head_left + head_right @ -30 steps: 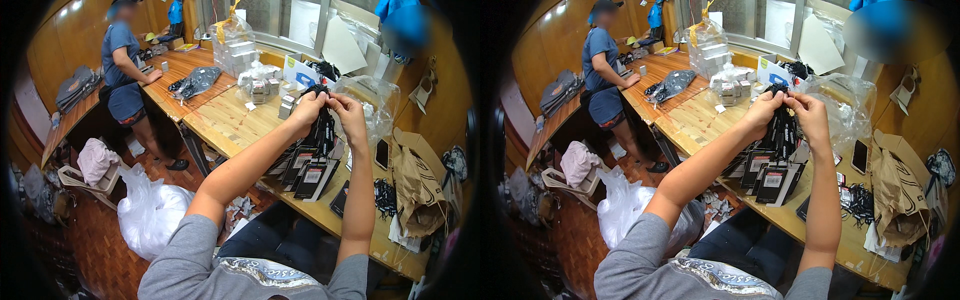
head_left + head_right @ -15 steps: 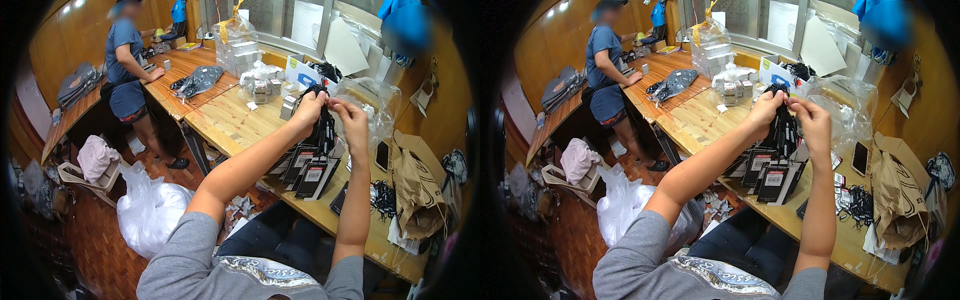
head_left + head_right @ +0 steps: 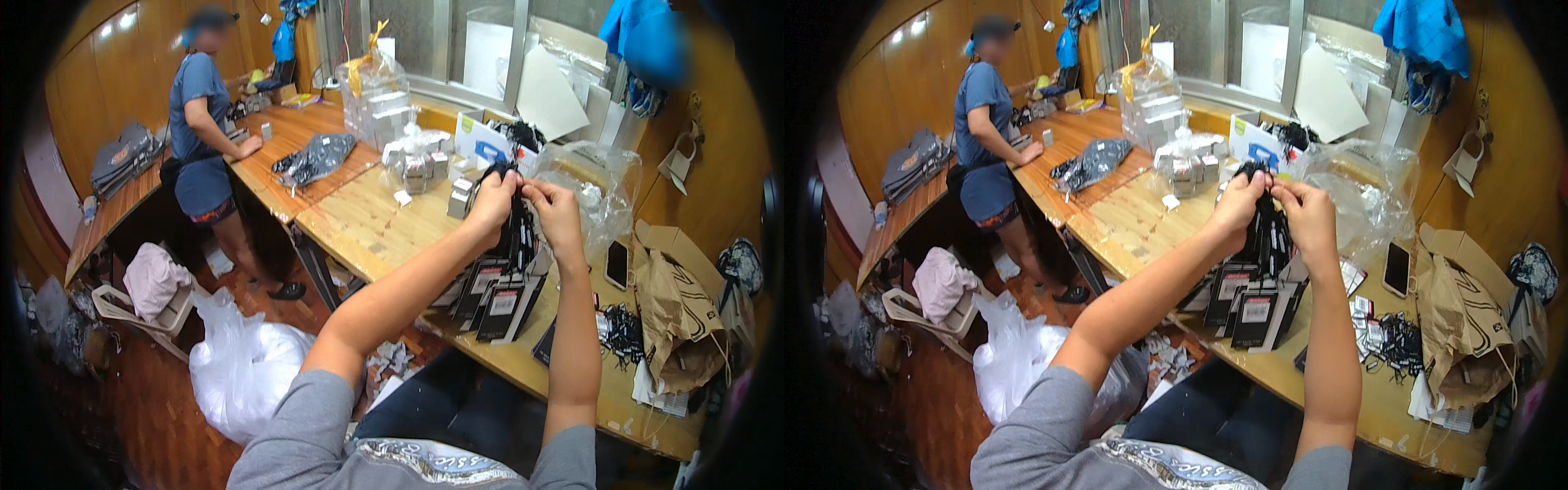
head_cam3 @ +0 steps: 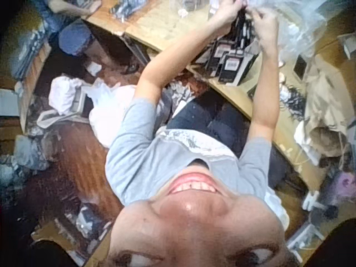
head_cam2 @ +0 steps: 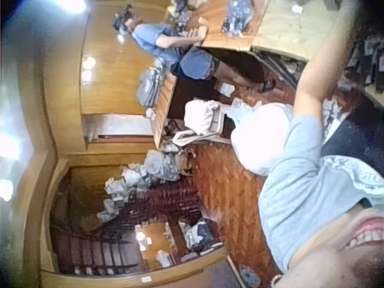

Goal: The person sits at a table and organizes a large pile of black rectangular tags. They pick up the tags, align them, and bundle them together using a rubber band. The person then places the bundled tags into a clear plastic bag and sets it aside.

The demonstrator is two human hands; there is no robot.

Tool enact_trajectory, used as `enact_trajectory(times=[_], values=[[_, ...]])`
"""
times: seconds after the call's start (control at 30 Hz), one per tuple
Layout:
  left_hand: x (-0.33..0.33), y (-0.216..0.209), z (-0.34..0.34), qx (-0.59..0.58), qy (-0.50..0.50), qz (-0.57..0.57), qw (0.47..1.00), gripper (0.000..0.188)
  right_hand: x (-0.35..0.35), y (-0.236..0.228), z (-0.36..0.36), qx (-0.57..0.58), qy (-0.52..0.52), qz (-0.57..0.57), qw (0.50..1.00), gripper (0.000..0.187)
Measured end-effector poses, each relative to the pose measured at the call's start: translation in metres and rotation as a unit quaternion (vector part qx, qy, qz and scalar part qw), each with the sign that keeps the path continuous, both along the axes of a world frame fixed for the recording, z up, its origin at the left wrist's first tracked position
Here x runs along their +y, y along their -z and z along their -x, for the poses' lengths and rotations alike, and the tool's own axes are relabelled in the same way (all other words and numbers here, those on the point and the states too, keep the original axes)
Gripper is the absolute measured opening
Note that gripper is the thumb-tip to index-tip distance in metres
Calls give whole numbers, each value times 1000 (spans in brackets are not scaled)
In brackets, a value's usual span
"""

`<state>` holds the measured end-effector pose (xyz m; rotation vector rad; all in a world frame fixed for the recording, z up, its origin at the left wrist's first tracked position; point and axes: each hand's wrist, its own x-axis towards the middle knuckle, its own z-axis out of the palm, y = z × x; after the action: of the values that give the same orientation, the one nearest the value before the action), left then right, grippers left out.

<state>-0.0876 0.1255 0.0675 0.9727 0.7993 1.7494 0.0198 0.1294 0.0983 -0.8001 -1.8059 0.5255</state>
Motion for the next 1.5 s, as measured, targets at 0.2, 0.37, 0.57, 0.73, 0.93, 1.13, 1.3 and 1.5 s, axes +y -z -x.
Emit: enact_trajectory(times=[0.2,0.37,0.57,0.73,0.93,1.13,1.3,1.5], values=[[-1,-5,1,-47,17,13,999,20,-3,0,-5,31,-44,-11,998,15],[-1,-4,11,-39,78,21,996,22,18,8,1,51,-106,37,992,15],[5,-2,21,-74,135,35,987,20,34,7,5,49,-105,58,992,15],[-1,-5,18,-58,159,27,985,19,45,4,-4,30,-145,154,977,16],[-11,-12,4,-35,143,28,989,19,26,-10,-10,-19,-163,183,969,21],[-10,-7,3,-57,137,-2,989,17,24,-7,-9,11,-214,193,957,28],[-9,-5,7,-84,148,20,985,20,24,0,-4,28,-193,171,966,32],[-9,-1,7,-77,159,38,984,18,25,-3,-11,-7,-187,210,960,27]])
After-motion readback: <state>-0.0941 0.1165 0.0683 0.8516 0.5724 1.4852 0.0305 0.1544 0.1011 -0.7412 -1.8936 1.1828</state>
